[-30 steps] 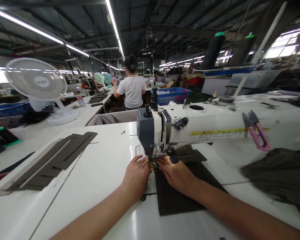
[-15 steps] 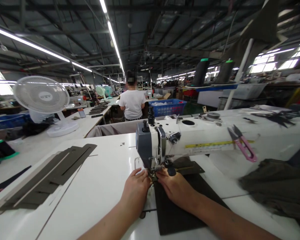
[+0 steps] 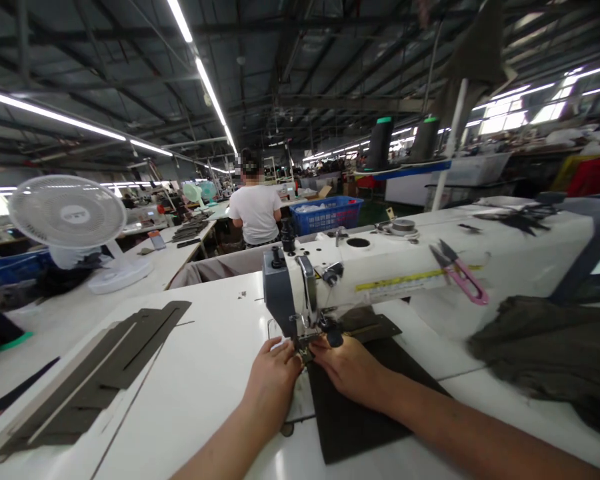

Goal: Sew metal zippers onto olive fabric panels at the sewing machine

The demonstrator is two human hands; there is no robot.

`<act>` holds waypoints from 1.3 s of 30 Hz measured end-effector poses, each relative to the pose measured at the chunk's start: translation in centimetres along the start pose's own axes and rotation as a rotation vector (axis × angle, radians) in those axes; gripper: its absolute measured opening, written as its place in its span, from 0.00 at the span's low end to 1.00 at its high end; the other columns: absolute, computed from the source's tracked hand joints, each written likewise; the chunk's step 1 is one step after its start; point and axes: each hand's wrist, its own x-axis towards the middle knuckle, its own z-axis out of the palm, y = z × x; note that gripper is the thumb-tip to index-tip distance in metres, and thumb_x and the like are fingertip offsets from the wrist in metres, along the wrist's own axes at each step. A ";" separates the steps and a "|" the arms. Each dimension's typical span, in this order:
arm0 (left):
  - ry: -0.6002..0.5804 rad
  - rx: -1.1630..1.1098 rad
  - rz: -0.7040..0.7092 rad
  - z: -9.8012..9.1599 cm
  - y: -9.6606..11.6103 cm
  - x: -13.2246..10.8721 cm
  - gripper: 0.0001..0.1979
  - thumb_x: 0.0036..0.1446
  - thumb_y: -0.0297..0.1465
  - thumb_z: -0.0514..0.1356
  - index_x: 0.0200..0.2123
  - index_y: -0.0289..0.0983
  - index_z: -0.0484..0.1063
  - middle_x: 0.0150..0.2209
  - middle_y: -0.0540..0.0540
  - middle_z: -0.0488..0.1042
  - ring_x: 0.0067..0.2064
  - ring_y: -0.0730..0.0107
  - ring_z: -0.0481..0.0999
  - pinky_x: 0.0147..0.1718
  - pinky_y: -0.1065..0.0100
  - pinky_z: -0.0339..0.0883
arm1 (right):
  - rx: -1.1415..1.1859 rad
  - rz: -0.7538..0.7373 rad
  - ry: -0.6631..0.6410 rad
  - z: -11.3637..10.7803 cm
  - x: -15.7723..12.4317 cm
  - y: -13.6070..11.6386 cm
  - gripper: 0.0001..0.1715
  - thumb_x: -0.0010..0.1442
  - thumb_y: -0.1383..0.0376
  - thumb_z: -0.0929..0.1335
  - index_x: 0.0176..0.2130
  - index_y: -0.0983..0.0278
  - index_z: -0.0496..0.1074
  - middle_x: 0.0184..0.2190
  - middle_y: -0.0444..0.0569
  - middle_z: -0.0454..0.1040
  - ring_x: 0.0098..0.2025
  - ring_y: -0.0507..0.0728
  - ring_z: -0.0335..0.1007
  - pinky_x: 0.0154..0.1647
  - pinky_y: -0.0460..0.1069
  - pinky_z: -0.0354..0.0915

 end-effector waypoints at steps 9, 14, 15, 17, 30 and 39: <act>0.034 -0.053 0.050 -0.4 -0.3 0.3 0.09 0.57 0.22 0.52 0.30 0.36 0.70 0.36 0.43 0.77 0.40 0.63 0.75 0.43 0.57 0.67 | -0.037 -0.032 0.063 -0.4 0.2 -0.1 0.11 0.57 0.74 0.59 0.32 0.68 0.69 0.30 0.52 0.74 0.36 0.55 0.70 0.39 0.48 0.64; 0.060 -0.064 0.069 -0.5 -0.1 0.0 0.10 0.58 0.22 0.50 0.31 0.36 0.70 0.36 0.43 0.77 0.40 0.64 0.76 0.43 0.57 0.68 | -0.019 -0.025 0.073 -0.8 -0.1 -0.5 0.12 0.57 0.74 0.58 0.31 0.68 0.69 0.30 0.52 0.73 0.35 0.55 0.69 0.37 0.48 0.64; 0.061 -0.065 0.070 -0.5 -0.1 -0.1 0.11 0.58 0.22 0.50 0.31 0.36 0.70 0.36 0.43 0.77 0.40 0.64 0.76 0.43 0.57 0.68 | -0.015 -0.019 0.071 -0.8 -0.1 -0.5 0.12 0.57 0.74 0.58 0.31 0.68 0.69 0.30 0.52 0.73 0.35 0.55 0.69 0.37 0.48 0.64; 0.066 -0.067 0.068 -0.5 0.0 -0.1 0.11 0.59 0.23 0.50 0.31 0.36 0.70 0.35 0.44 0.77 0.40 0.64 0.76 0.42 0.57 0.68 | -0.007 -0.007 0.064 -0.9 -0.2 -0.6 0.11 0.56 0.74 0.59 0.32 0.68 0.69 0.31 0.52 0.73 0.35 0.56 0.69 0.37 0.48 0.64; -0.321 0.145 -0.237 -2.2 2.2 -1.5 0.22 0.60 0.36 0.51 0.54 0.30 0.61 0.56 0.33 0.62 0.58 0.51 0.59 0.53 0.49 0.56 | -0.284 0.537 -0.072 0.2 -2.7 -2.0 0.45 0.54 0.45 0.61 0.56 0.78 0.59 0.58 0.67 0.55 0.61 0.72 0.42 0.59 0.66 0.39; -0.396 -0.327 -0.504 -5.6 7.6 -3.5 0.21 0.60 0.33 0.47 0.56 0.34 0.61 0.60 0.38 0.54 0.62 0.53 0.48 0.58 0.46 0.42 | -0.333 0.592 -0.136 -1.1 -5.5 -6.2 0.43 0.57 0.47 0.57 0.59 0.77 0.55 0.60 0.62 0.50 0.62 0.69 0.42 0.59 0.62 0.43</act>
